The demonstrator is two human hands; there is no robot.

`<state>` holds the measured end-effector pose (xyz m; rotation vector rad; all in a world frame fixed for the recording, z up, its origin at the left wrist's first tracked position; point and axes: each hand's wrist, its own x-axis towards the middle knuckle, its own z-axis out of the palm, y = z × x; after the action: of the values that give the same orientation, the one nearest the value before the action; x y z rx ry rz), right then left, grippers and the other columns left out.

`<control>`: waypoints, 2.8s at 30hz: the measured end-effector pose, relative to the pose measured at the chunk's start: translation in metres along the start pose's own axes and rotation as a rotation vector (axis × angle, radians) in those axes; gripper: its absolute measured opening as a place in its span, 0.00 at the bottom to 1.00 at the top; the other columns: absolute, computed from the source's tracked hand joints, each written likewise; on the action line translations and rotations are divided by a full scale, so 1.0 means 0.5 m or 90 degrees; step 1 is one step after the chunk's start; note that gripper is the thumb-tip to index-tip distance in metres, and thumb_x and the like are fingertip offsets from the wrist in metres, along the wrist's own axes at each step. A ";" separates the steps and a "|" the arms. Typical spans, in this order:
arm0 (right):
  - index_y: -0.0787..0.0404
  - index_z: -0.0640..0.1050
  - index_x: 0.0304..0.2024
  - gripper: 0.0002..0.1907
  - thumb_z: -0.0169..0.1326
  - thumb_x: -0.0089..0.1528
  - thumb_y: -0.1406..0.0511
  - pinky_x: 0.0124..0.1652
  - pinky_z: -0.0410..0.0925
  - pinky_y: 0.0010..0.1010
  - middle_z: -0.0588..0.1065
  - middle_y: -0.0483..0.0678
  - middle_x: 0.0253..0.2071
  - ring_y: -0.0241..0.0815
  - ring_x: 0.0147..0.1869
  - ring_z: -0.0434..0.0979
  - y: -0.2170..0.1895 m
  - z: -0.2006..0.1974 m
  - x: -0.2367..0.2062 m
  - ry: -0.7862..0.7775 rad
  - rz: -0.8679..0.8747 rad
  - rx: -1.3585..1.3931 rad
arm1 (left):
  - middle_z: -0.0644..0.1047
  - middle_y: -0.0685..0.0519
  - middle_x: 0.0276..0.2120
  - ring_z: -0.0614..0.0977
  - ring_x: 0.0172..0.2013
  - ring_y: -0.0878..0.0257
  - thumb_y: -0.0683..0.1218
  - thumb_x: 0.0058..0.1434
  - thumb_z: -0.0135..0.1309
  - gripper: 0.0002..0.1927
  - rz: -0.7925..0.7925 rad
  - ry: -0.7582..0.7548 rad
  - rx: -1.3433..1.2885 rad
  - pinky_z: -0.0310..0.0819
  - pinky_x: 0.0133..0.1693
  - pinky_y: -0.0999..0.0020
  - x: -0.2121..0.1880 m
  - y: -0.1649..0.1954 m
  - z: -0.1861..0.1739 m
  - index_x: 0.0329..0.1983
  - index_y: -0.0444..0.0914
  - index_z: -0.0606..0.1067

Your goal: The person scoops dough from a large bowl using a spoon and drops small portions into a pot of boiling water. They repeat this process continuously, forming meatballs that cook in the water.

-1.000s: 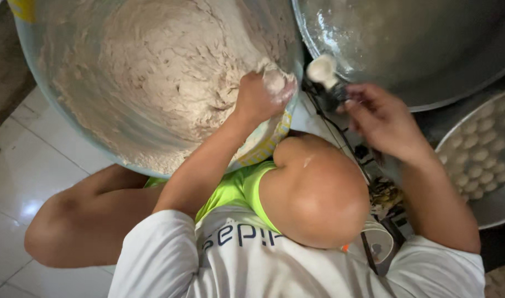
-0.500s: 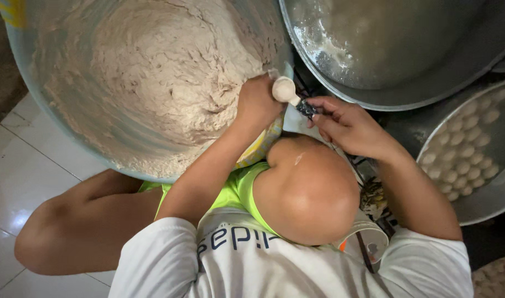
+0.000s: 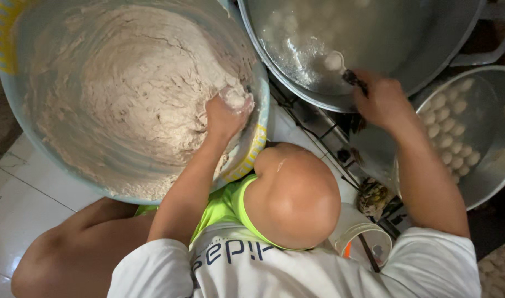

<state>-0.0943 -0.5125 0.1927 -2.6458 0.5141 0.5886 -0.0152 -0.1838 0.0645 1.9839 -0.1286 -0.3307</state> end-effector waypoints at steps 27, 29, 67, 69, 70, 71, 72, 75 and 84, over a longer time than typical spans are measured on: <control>0.61 0.72 0.66 0.22 0.51 0.68 0.68 0.33 0.66 0.25 0.76 0.44 0.38 0.30 0.34 0.69 -0.182 0.056 -0.066 -0.272 -0.151 0.458 | 0.80 0.40 0.30 0.82 0.34 0.39 0.44 0.45 0.62 0.12 0.071 -0.034 0.132 0.76 0.37 0.48 -0.010 0.083 0.039 0.34 0.37 0.79; 0.60 0.72 0.66 0.22 0.50 0.68 0.68 0.29 0.65 0.23 0.75 0.43 0.35 0.28 0.30 0.66 -0.175 0.056 -0.060 -0.315 -0.110 0.485 | 0.80 0.39 0.29 0.82 0.34 0.38 0.47 0.44 0.62 0.15 0.105 0.008 0.167 0.76 0.37 0.46 -0.007 0.080 0.028 0.34 0.36 0.79; 0.57 0.71 0.66 0.23 0.50 0.67 0.66 0.29 0.67 0.25 0.78 0.43 0.38 0.30 0.30 0.70 -0.121 0.047 -0.070 -0.243 0.038 0.514 | 0.77 0.44 0.21 0.79 0.24 0.42 0.50 0.56 0.67 0.15 0.189 0.048 0.079 0.73 0.29 0.51 -0.017 0.090 0.020 0.26 0.37 0.74; 0.60 0.69 0.67 0.23 0.50 0.69 0.67 0.34 0.67 0.21 0.77 0.45 0.40 0.28 0.35 0.71 -0.155 0.058 -0.078 -0.198 -0.056 0.486 | 0.78 0.45 0.21 0.79 0.23 0.42 0.49 0.52 0.68 0.14 0.233 0.063 0.111 0.71 0.28 0.49 -0.018 0.093 0.026 0.25 0.37 0.75; 0.62 0.69 0.68 0.23 0.50 0.69 0.68 0.36 0.67 0.19 0.76 0.45 0.41 0.26 0.37 0.71 -0.167 0.063 -0.082 -0.177 -0.101 0.472 | 0.78 0.44 0.23 0.80 0.26 0.42 0.48 0.52 0.67 0.13 0.197 0.042 0.100 0.72 0.30 0.50 -0.018 0.093 0.029 0.27 0.37 0.75; 0.62 0.69 0.67 0.22 0.50 0.70 0.69 0.38 0.67 0.20 0.76 0.45 0.42 0.27 0.40 0.72 -0.176 0.065 -0.084 -0.145 -0.179 0.433 | 0.78 0.43 0.24 0.81 0.28 0.41 0.47 0.51 0.66 0.11 0.162 0.021 0.087 0.74 0.31 0.51 -0.016 0.092 0.032 0.28 0.37 0.76; 0.63 0.69 0.65 0.21 0.50 0.70 0.69 0.41 0.67 0.21 0.76 0.46 0.44 0.28 0.42 0.72 -0.181 0.066 -0.085 -0.112 -0.257 0.393 | 0.78 0.42 0.26 0.82 0.30 0.41 0.45 0.51 0.65 0.10 0.128 0.002 0.074 0.76 0.32 0.52 -0.015 0.089 0.035 0.30 0.37 0.76; 0.61 0.69 0.66 0.22 0.49 0.69 0.69 0.33 0.64 0.22 0.76 0.44 0.42 0.28 0.33 0.67 -0.185 0.067 -0.078 -0.238 -0.161 0.485 | 0.80 0.42 0.29 0.83 0.34 0.42 0.43 0.47 0.62 0.12 0.089 -0.044 0.061 0.78 0.37 0.52 -0.014 0.078 0.045 0.36 0.38 0.79; 0.58 0.69 0.68 0.25 0.49 0.67 0.67 0.28 0.64 0.26 0.78 0.46 0.38 0.31 0.29 0.68 -0.121 0.048 -0.054 -0.242 -0.003 0.515 | 0.79 0.36 0.24 0.81 0.30 0.36 0.63 0.47 0.67 0.28 0.063 0.019 0.409 0.74 0.36 0.44 0.010 0.011 0.024 0.30 0.33 0.81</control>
<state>-0.0992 -0.4430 0.2022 -1.7253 0.4916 0.6795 -0.0133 -0.1978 0.0639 2.6035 -0.3467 -0.2087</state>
